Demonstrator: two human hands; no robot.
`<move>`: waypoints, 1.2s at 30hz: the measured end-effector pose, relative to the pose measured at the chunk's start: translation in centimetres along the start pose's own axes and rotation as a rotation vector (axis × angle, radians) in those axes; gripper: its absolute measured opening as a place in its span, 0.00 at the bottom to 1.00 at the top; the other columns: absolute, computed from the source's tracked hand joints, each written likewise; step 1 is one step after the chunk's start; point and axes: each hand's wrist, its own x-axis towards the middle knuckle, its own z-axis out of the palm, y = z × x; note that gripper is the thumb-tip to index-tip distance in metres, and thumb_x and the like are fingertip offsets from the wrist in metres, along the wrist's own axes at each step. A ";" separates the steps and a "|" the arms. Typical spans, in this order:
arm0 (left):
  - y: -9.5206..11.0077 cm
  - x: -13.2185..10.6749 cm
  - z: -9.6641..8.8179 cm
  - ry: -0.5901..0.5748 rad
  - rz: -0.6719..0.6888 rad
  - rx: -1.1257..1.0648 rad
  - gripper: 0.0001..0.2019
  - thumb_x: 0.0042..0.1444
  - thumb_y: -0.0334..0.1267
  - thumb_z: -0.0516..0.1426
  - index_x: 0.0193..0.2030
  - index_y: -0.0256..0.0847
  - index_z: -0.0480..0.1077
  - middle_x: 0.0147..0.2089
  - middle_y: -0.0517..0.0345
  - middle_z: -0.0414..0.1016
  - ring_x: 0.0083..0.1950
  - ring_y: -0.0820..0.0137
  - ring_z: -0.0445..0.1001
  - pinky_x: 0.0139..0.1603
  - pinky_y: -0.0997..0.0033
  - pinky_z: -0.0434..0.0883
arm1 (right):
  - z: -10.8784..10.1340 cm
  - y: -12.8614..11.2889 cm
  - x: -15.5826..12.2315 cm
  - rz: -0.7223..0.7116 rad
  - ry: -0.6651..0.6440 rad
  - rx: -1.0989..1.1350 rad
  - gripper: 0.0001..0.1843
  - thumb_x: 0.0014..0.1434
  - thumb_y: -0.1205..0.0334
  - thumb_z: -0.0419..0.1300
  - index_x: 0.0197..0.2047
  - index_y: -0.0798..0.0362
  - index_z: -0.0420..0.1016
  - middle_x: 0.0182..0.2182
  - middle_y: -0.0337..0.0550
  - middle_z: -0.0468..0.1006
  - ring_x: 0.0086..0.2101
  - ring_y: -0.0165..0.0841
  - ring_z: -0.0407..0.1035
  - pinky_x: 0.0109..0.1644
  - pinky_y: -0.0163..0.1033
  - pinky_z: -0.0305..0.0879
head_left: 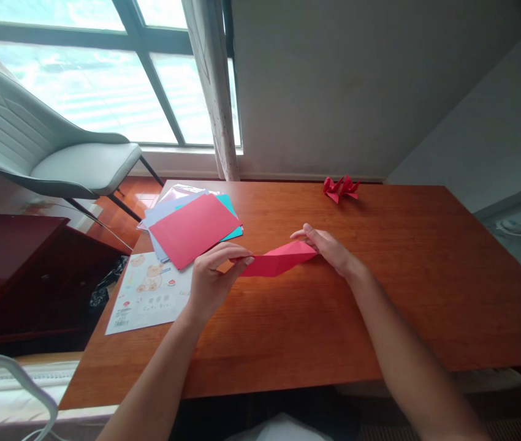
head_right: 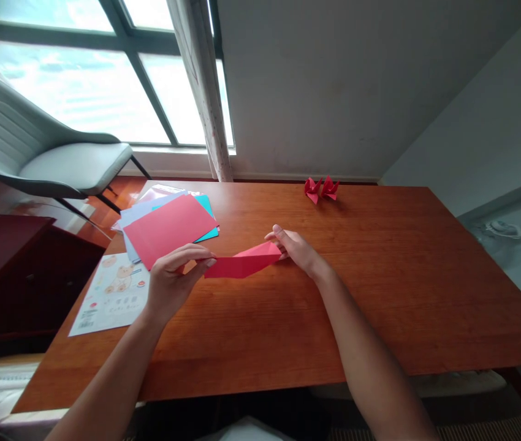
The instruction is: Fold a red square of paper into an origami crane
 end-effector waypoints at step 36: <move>-0.8 -0.1 1.5 0.130 -0.428 -0.336 0.13 0.51 0.45 0.67 0.37 0.37 0.77 0.34 0.57 0.80 0.31 0.70 0.74 0.32 0.75 0.69 | 2.2 -0.2 -0.2 -0.224 0.172 0.034 0.40 0.52 0.51 0.69 0.65 0.47 0.59 0.34 0.38 0.79 0.35 0.35 0.74 0.42 0.42 0.71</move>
